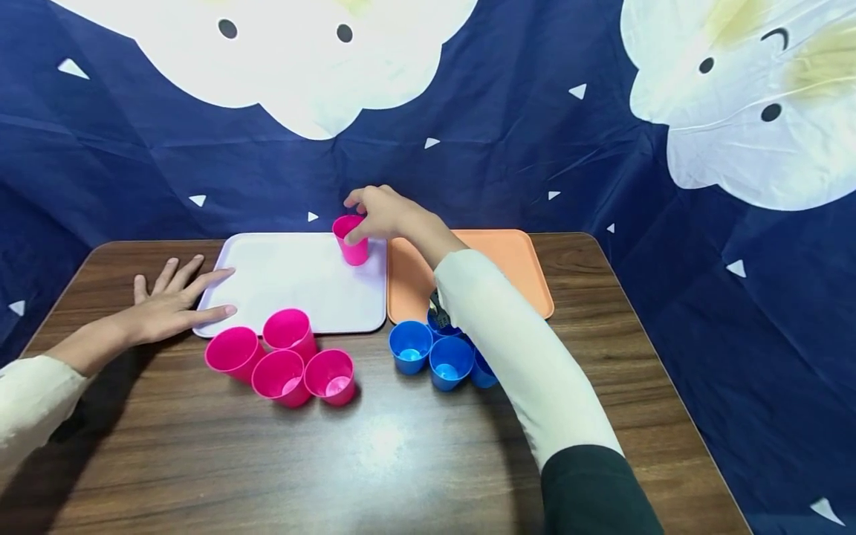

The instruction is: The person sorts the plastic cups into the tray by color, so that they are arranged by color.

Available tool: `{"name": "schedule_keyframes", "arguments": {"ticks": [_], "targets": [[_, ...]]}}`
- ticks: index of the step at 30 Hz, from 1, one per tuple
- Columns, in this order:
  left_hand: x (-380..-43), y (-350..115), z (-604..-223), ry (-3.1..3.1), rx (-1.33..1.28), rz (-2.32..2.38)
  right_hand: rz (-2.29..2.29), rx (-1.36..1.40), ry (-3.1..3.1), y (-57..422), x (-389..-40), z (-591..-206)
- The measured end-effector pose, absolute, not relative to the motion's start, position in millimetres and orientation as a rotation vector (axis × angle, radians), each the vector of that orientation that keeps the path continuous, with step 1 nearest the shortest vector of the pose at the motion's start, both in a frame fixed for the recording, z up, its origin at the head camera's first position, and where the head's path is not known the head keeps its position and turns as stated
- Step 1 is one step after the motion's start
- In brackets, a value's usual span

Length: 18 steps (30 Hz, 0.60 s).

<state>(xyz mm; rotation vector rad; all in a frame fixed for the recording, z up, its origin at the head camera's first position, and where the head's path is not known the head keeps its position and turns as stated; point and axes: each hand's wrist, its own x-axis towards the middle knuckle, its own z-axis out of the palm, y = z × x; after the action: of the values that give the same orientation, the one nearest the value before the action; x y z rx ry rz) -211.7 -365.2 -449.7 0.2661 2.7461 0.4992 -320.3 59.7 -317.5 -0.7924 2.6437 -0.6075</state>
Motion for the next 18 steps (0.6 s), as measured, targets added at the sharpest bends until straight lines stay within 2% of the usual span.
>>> {"name": "schedule_keyframes", "arguments": {"ticks": [11,18], "targets": [[-212,-364,-449,2.756,0.256,0.508,-0.653,-0.824,2.651,68,-296,-292],[-211,-365,-448,2.751,0.245,0.518,-0.638,-0.956,2.644,69,-274,-286]]}}
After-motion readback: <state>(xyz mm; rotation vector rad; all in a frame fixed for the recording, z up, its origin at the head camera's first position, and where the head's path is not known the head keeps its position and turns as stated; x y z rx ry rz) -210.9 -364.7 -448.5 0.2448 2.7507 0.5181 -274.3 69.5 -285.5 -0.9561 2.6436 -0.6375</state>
